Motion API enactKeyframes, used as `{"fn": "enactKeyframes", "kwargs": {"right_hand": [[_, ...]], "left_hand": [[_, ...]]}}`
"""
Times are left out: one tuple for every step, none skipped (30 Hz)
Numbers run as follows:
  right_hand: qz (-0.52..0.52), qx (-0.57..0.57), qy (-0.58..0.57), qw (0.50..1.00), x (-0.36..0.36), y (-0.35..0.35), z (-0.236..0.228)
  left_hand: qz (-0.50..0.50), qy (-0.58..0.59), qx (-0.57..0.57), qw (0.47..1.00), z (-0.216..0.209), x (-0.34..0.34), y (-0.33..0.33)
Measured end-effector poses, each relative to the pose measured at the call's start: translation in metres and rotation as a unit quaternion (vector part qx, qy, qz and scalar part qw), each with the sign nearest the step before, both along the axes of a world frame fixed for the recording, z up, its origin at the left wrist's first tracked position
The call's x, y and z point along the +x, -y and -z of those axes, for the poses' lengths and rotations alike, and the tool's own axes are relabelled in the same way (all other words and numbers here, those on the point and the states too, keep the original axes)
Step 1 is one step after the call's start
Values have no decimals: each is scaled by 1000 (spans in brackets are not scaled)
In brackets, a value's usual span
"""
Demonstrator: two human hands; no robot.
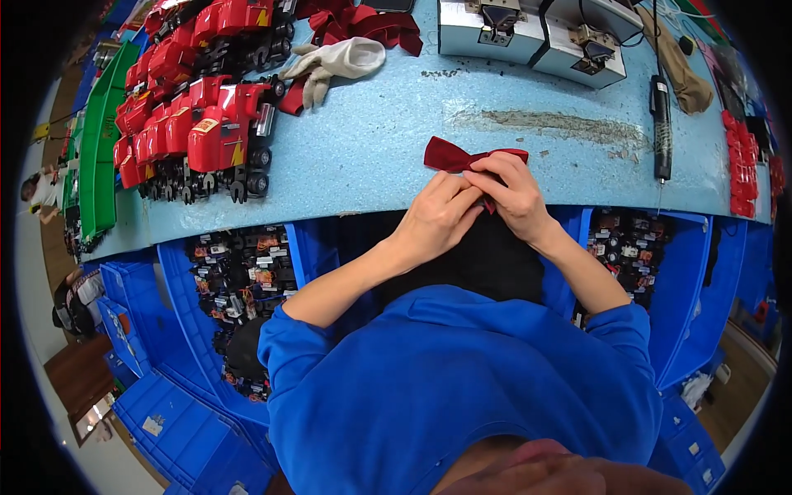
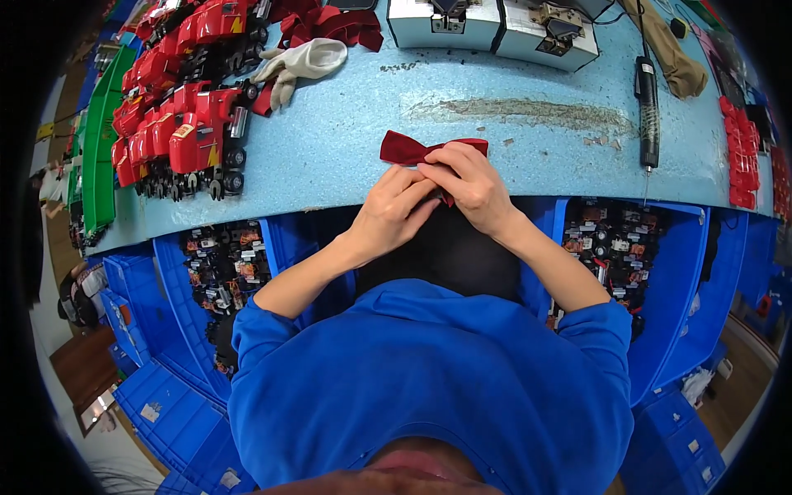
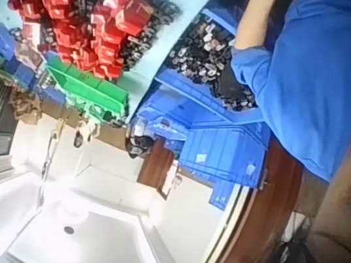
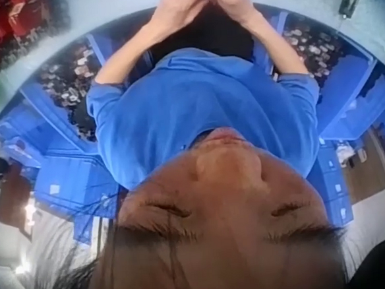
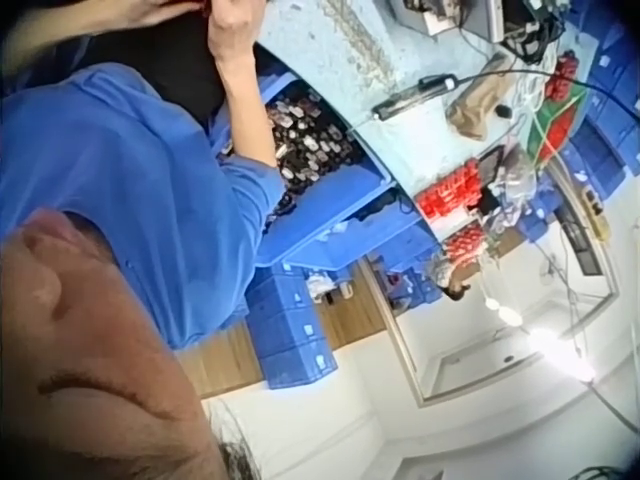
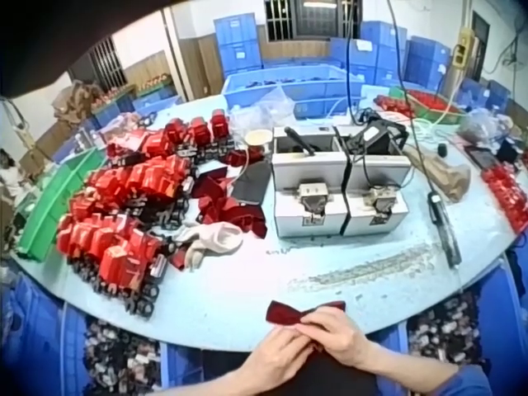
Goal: Manual folding and shaping of decorative red ribbon bows at a workshop station.
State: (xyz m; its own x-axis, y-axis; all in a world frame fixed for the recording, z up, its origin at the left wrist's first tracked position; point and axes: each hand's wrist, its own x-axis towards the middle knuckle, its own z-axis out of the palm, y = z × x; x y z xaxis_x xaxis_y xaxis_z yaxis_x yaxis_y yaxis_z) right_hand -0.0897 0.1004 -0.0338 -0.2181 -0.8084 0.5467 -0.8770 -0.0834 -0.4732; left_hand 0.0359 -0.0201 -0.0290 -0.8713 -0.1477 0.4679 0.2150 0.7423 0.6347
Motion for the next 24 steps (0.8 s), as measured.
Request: {"fn": "enactKeyframes", "kwargs": {"right_hand": [[-1,0,0,1000,0,0,1],[-6,10,-9,1000,0,0,3],[-11,19,-17,1000,0,0,5],[-10,19,-18,1000,0,-1,5],[-13,22,-15,1000,0,-1,6],[-15,26,-12,999,0,-1,6],[-14,26,-12,999,-1,-2,6],[-14,23,-17,999,-1,-1,6],[-13,21,-21,999,0,-1,6],[-13,21,-21,999,0,-1,6],[-5,24,-28,999,1,-1,6],[3,28,-34,999,2,-2,6],[3,28,-34,999,5,-1,5],[19,28,-53,998,10,-1,4],[36,29,-72,996,15,-2,3],[39,55,-93,993,19,-5,0],[40,57,-93,993,24,-7,-3],[54,74,-105,990,29,-7,-7],[69,91,-116,987,32,-8,-8],[57,111,-119,985,33,-11,-5],[58,111,-120,985,34,-12,-4],[64,115,-127,983,36,-12,-3],[69,118,-133,982,37,-13,-2],[70,118,-133,982,38,-13,-2]], "left_hand": [[13,8,6,1000,-3,2,2],[27,16,12,999,-5,4,6],[27,15,11,999,-5,7,9],[28,19,11,999,-5,9,14],[29,23,10,999,-6,12,17],[13,19,20,1000,-8,14,20],[14,18,20,1000,-10,14,23],[-9,6,5,1000,-13,13,28],[-32,-6,-10,999,-15,13,33],[-21,23,-33,999,-17,13,39],[-22,23,-32,999,-17,12,40],[2,45,-57,997,-16,11,41],[26,67,-82,994,-15,11,41],[25,67,-81,994,-15,12,38],[34,117,-123,985,-15,15,32],[42,165,-164,972,-14,16,29],[38,179,-178,967,-12,16,28],[38,179,-177,967,-11,16,30],[46,188,-187,963,-13,17,33],[54,194,-198,959,-14,16,35],[55,193,-198,959,-16,15,37],[62,203,-200,956,-17,14,38],[68,214,-203,953,-18,13,39],[69,214,-204,953,-19,12,41]]}}
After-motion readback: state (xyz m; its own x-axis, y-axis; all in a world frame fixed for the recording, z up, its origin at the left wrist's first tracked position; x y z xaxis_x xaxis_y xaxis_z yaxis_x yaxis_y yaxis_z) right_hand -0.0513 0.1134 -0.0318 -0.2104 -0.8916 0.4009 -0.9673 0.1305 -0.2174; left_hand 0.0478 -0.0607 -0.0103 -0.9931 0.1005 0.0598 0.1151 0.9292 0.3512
